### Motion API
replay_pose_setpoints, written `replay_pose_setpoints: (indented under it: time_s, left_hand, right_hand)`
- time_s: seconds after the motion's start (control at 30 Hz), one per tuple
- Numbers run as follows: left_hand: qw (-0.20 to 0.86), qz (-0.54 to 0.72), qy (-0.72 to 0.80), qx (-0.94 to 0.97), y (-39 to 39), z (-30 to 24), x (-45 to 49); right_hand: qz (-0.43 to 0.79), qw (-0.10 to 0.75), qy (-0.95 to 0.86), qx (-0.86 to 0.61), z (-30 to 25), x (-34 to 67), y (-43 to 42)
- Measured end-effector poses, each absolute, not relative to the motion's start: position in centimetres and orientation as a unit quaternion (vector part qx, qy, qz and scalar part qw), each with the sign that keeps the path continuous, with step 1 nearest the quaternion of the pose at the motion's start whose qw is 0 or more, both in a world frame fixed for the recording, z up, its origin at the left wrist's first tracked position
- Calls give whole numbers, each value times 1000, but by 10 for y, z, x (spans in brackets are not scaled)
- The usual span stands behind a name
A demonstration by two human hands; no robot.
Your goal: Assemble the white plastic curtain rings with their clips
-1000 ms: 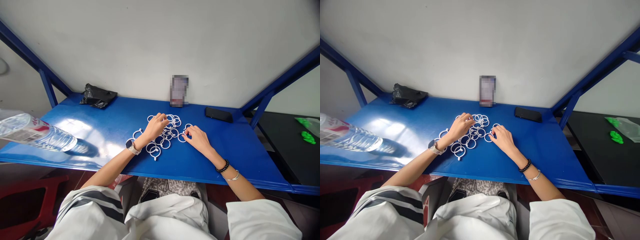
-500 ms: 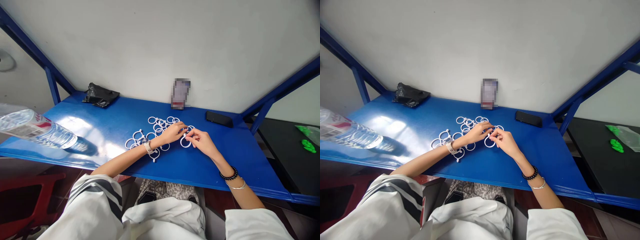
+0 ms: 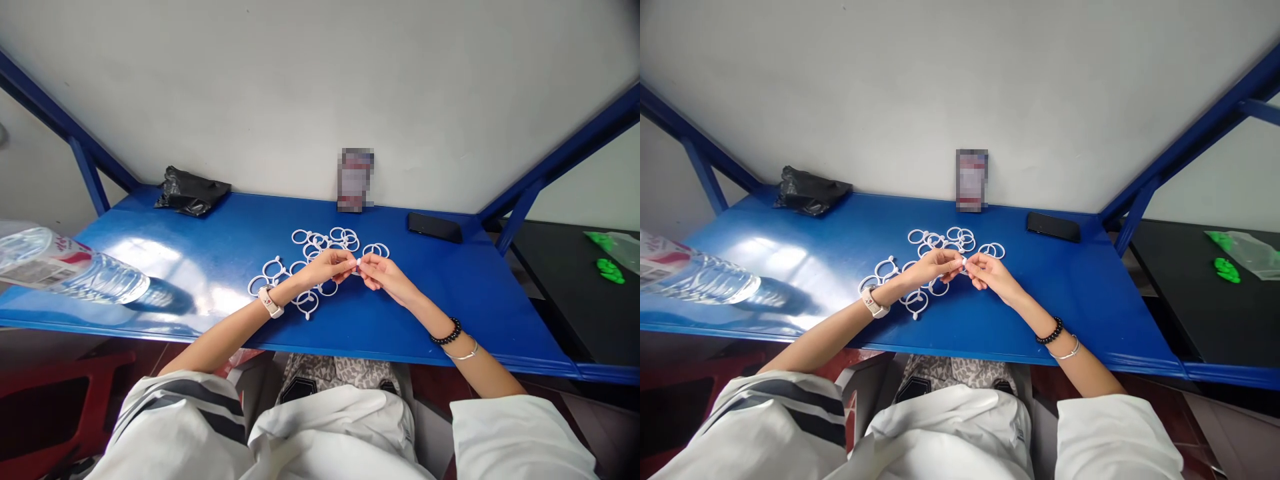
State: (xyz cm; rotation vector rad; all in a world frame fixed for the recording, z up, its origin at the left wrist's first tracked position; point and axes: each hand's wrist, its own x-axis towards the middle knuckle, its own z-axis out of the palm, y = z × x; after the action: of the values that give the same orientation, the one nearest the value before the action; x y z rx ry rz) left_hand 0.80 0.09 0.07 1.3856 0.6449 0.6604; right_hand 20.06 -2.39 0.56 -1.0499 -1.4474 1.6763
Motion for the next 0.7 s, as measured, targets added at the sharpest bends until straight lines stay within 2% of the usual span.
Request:
replay_pose_setpoints:
  time_s: [0.1,0.33,0.7]
  left_hand:
    - [700,295,269,592,0,-1,7]
    - [745,296,253,542,0,-5,7]
    - [719,291,269,571,-3,-2,6]
  right_hand:
    - [681,309,-556,-362,6,201,-26]
    - [725,328,-510,-327,1,200,-28]
    - [686,323,-530,-380,7,201,-26]
